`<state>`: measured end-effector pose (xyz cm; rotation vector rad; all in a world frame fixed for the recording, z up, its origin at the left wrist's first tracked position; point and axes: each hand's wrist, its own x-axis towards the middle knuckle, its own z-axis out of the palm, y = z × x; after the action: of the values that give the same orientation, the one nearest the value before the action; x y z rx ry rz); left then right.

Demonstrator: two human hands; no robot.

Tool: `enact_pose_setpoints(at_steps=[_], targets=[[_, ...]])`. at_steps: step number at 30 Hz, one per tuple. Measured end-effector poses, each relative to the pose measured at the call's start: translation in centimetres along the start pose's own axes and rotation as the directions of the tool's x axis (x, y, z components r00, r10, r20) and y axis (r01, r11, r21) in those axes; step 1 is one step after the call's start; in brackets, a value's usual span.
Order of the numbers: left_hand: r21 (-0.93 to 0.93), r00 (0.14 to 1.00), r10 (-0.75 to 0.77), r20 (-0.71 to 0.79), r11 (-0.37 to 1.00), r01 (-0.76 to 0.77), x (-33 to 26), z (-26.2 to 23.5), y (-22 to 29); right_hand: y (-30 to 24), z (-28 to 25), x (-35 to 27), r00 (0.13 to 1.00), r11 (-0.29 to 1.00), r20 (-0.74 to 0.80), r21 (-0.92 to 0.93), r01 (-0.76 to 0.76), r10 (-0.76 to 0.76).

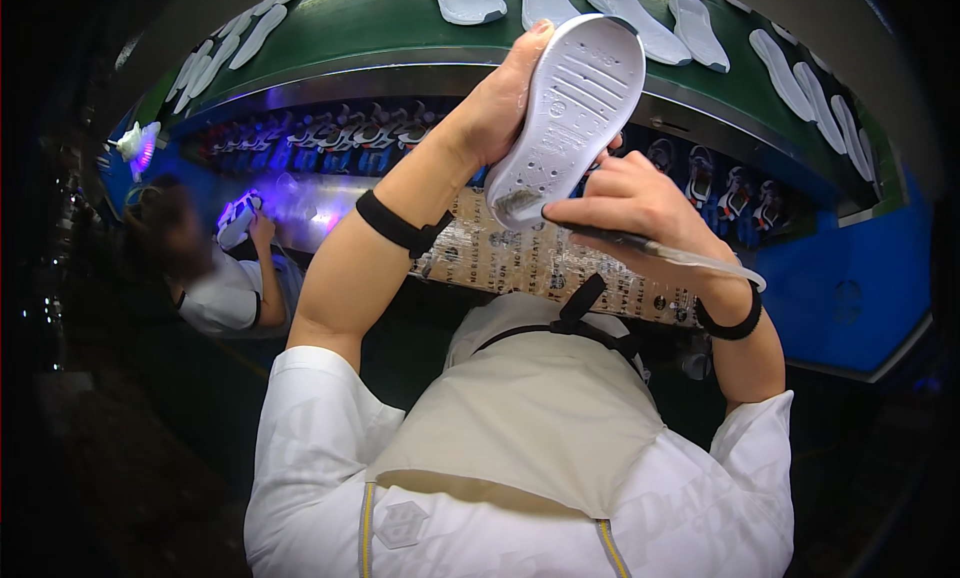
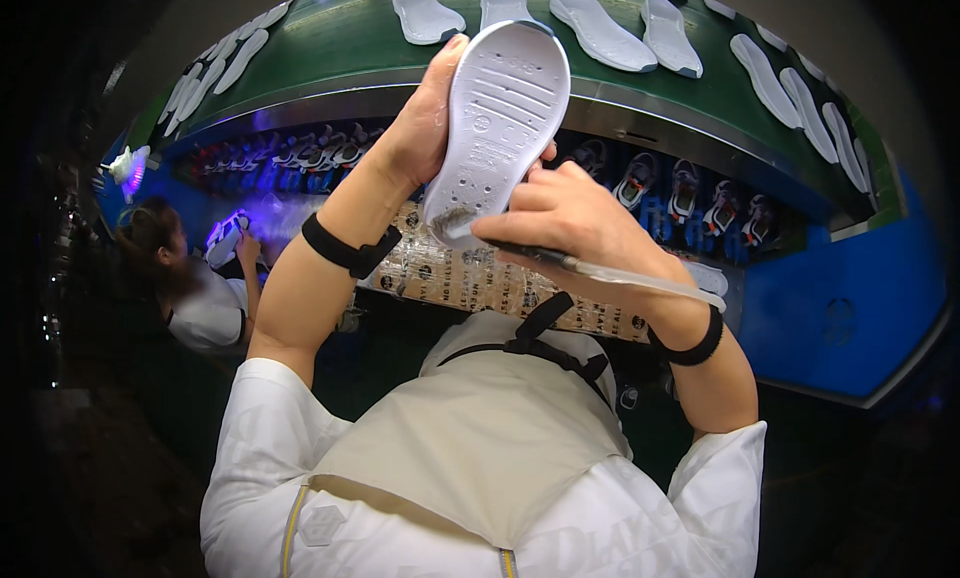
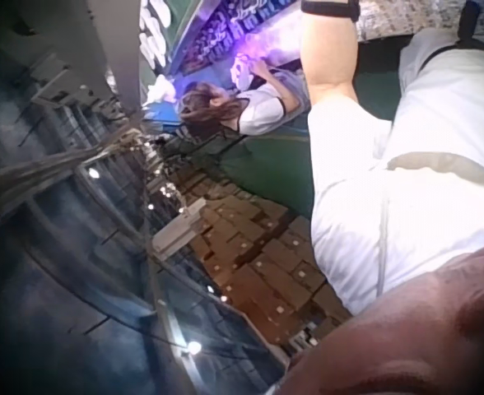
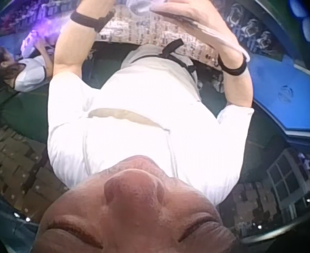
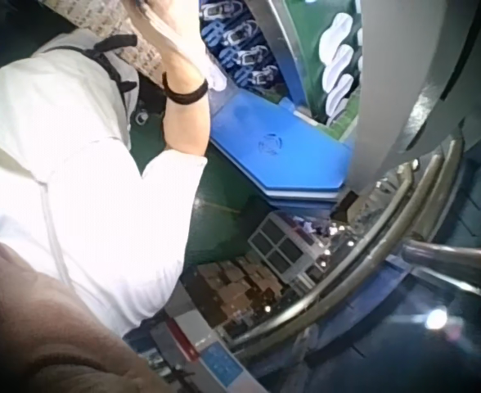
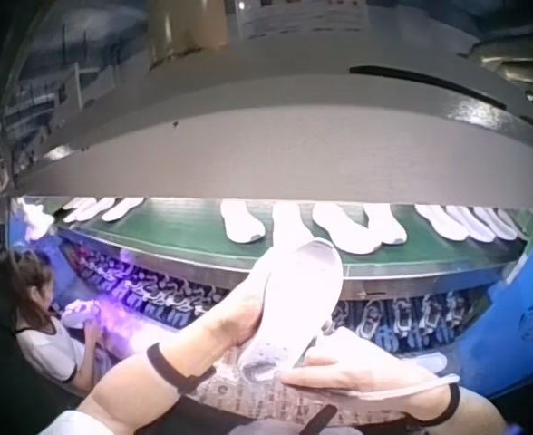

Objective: Preparing and cleaning shoe soles at a manufacturing workbench.

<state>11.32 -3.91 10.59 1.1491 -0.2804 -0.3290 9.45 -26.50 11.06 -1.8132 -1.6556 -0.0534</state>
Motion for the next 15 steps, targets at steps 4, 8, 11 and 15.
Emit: enact_pose_setpoints(at_steps=[4,8,11,15], targets=[[0.157,0.978,-0.116,-0.171,0.977,0.143,0.6,-0.6,-1.4,-0.1,-0.8,0.4,0.994,0.989,0.107,0.145,0.018,-0.034],[0.194,0.963,-0.204,-0.175,0.952,0.237,1.2,-0.3,-0.6,0.9,0.2,0.0,0.999,1.0,0.042,0.026,-0.016,0.015],[0.257,0.949,-0.207,-0.238,0.929,0.267,0.8,-0.1,-0.9,0.5,-0.2,0.9,0.988,0.998,0.145,0.02,0.058,-0.06],[0.213,0.921,-0.291,-0.26,0.913,0.348,0.2,-1.1,-0.5,1.0,-0.3,1.0,0.997,0.998,0.043,-0.023,-0.057,0.058]])
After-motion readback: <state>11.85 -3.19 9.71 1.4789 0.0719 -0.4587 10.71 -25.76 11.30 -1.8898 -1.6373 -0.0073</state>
